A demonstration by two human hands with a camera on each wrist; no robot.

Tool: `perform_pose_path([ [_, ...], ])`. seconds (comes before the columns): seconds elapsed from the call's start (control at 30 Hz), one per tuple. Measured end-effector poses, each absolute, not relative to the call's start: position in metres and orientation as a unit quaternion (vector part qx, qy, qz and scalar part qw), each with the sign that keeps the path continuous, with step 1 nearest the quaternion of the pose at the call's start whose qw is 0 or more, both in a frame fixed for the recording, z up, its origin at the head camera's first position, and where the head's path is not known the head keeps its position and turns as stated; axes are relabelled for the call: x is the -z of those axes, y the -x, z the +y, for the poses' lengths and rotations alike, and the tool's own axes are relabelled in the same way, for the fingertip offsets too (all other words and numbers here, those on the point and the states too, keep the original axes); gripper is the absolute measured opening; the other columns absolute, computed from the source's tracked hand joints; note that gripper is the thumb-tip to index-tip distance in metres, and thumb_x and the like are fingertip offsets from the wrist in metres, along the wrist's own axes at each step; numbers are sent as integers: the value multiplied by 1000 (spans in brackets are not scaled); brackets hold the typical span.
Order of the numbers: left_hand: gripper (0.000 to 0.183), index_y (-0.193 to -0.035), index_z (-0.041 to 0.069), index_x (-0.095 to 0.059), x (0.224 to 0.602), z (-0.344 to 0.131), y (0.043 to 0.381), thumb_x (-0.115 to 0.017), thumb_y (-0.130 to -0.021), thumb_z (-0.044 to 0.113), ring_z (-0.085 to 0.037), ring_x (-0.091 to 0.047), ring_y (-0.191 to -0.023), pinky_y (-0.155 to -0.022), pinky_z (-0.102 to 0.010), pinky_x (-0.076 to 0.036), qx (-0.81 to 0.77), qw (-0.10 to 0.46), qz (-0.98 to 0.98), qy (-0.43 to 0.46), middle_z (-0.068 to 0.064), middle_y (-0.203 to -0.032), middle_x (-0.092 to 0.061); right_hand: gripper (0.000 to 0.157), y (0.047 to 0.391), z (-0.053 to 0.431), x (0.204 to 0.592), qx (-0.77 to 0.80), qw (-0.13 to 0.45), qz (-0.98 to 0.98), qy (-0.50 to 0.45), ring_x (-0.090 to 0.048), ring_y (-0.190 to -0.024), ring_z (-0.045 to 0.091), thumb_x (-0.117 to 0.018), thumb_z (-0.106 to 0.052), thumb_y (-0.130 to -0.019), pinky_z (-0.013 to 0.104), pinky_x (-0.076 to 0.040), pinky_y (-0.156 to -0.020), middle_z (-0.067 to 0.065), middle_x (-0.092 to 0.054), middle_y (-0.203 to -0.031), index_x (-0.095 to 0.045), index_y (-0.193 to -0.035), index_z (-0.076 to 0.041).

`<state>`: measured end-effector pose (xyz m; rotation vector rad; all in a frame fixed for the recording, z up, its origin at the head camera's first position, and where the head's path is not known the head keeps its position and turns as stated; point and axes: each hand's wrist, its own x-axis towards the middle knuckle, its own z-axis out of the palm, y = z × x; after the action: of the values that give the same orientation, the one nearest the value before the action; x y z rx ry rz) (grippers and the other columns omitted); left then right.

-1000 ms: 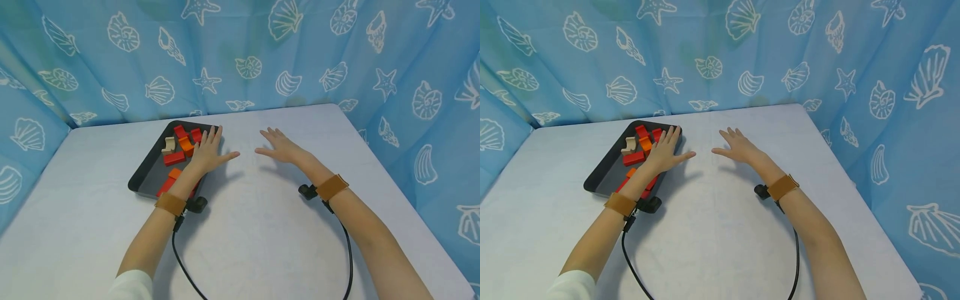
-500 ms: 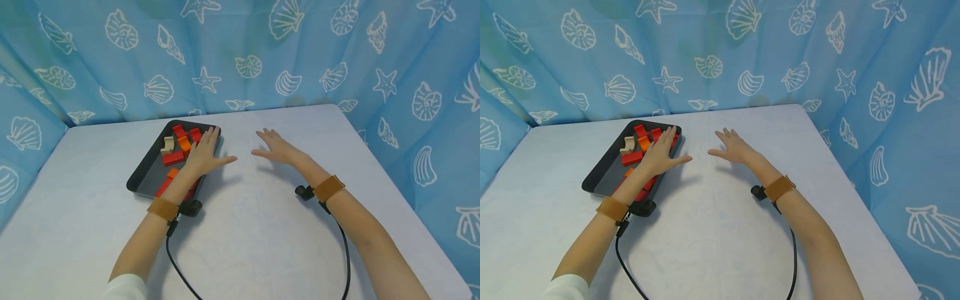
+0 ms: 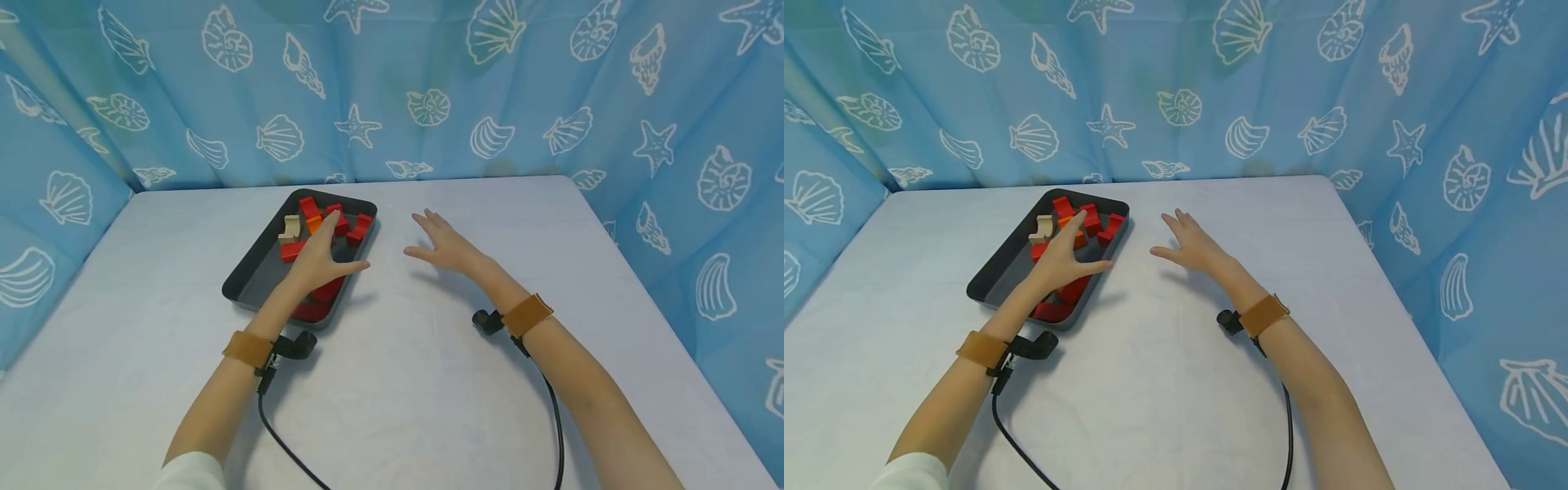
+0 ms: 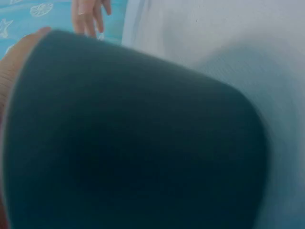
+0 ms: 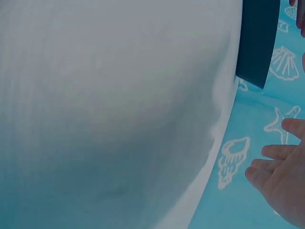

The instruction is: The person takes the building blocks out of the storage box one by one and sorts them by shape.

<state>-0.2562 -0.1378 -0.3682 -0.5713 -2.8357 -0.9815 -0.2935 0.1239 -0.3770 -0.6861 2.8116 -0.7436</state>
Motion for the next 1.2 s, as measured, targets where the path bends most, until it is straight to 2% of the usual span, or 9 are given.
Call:
perform_pose_path([
  [0.13, 96, -141, 1, -18, 370, -152, 250, -72, -72, 41, -28, -26, -126, -95, -45, -28, 354, 64, -917, 174, -14, -143, -23, 79, 294, 114, 382, 259, 74, 932, 245, -5, -132, 29, -51, -51, -84, 48, -14, -100, 16, -8, -146, -17, -143, -10],
  [0.37, 76, -136, -5, -26, 371, -175, 243, -68, -79, 20, -33, -30, -124, -97, -48, -24, 402, 118, -893, 163, -20, -138, -31, 77, 292, 101, 381, 263, 60, 928, 258, -8, -131, 29, -53, -48, -85, 47, -15, -100, 17, -13, -145, -20, -142, -8],
  [0.7, 75, -134, -8, -28, 377, -212, 236, -69, -78, 20, -35, -31, -122, -97, -46, -25, 376, 146, -904, 140, -23, -135, -32, 77, 292, 88, 379, 283, 31, 921, 265, -13, -130, 29, -56, -45, -84, 46, -17, -100, 17, -18, -143, -21, -142, -7],
  [0.97, 76, -136, -9, -23, 387, -244, 229, -67, -79, 18, -37, -26, -124, -99, -47, -20, 373, 161, -908, 104, -25, -136, -29, 75, 295, 78, 380, 298, 25, 915, 271, -10, -130, 31, -56, -43, -85, 48, -15, -100, 18, -20, -142, -24, -141, -6],
  [1.2, 66, -133, -10, -29, 395, -262, 224, -63, -82, 13, -37, -29, -122, -98, -45, -22, 371, 195, -906, 57, -26, -132, -35, 73, 301, 62, 383, 323, 22, 903, 283, -14, -129, 30, -56, -40, -86, 46, -18, -100, 17, -21, -142, -24, -140, -4],
])
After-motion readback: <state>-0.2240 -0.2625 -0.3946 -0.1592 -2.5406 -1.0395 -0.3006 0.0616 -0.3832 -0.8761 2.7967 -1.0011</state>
